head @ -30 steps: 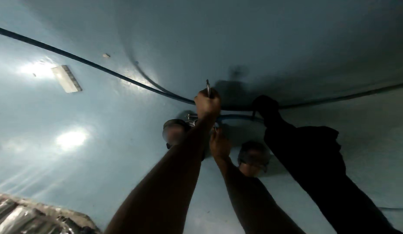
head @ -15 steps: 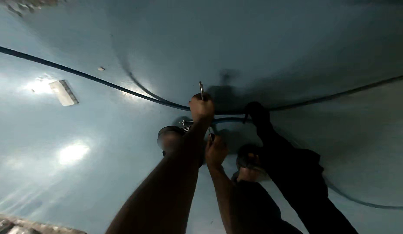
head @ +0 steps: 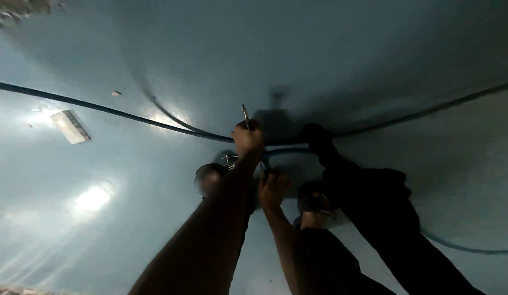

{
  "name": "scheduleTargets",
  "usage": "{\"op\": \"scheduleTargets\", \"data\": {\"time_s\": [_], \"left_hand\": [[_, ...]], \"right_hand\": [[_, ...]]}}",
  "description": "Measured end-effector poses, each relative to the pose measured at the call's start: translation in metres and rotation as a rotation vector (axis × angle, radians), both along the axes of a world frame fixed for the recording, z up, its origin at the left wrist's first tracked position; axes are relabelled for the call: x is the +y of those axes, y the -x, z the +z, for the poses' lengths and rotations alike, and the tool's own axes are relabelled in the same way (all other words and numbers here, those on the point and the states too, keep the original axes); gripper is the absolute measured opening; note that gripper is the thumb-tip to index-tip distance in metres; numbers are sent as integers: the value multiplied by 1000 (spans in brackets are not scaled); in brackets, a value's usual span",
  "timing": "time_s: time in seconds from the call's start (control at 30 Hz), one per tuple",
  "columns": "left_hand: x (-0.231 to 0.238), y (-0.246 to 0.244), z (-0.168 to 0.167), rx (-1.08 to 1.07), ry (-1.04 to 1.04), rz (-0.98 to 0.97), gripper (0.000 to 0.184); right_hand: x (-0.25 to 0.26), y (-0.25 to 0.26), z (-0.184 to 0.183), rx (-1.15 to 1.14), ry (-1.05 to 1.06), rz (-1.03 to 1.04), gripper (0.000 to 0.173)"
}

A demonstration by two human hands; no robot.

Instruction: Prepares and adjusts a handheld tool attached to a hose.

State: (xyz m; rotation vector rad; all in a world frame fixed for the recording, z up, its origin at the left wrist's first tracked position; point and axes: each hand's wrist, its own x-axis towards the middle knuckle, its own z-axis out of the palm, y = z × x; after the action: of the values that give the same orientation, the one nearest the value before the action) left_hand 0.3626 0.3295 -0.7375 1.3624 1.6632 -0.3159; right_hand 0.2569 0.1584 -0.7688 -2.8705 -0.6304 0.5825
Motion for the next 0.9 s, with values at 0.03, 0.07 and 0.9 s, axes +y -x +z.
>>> {"op": "scheduleTargets", "data": {"time_s": [0.03,0.07,0.9], "left_hand": [[1,-1,0,-2,1,-2,33],[1,-1,0,-8,1,-5,33],[-16,28,-6,-338,-57,43,34]], "right_hand": [[-5,3,-9,-37,-8,15,31],[-10,4,-16,-67,-17,26,30],[14,-45,57,672,274,3,36]]}}
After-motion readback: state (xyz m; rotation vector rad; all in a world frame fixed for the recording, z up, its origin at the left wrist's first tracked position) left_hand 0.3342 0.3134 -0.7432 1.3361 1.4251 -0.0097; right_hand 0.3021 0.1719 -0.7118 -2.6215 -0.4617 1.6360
